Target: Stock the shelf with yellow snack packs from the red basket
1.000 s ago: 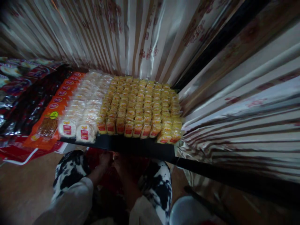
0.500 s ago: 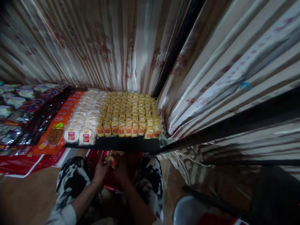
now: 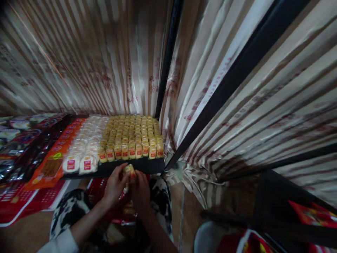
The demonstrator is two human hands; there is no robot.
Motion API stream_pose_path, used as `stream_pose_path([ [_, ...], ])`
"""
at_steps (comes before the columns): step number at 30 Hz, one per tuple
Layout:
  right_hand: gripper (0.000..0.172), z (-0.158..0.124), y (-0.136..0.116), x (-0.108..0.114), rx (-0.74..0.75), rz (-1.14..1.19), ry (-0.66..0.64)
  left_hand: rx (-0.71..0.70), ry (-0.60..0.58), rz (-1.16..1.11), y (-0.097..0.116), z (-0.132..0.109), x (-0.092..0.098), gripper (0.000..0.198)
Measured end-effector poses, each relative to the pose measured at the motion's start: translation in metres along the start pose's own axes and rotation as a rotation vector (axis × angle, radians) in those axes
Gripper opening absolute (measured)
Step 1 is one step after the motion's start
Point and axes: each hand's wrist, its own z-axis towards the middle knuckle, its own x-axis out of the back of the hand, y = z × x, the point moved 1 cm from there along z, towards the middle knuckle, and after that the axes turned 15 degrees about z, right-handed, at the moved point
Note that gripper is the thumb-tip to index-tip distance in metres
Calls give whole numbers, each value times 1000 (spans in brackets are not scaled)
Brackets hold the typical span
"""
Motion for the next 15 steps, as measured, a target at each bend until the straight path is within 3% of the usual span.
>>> stream_pose_path([
  [4,39,26,4,17,160,-131,123,-108,74,66,22,31,-13,35],
  [9,42,49,21,34,109,-177,162,-147,56,161,36,58,-37,32],
  [15,43,56,36,39,116,-186,179,-188,13,235,43,75,-52,31],
])
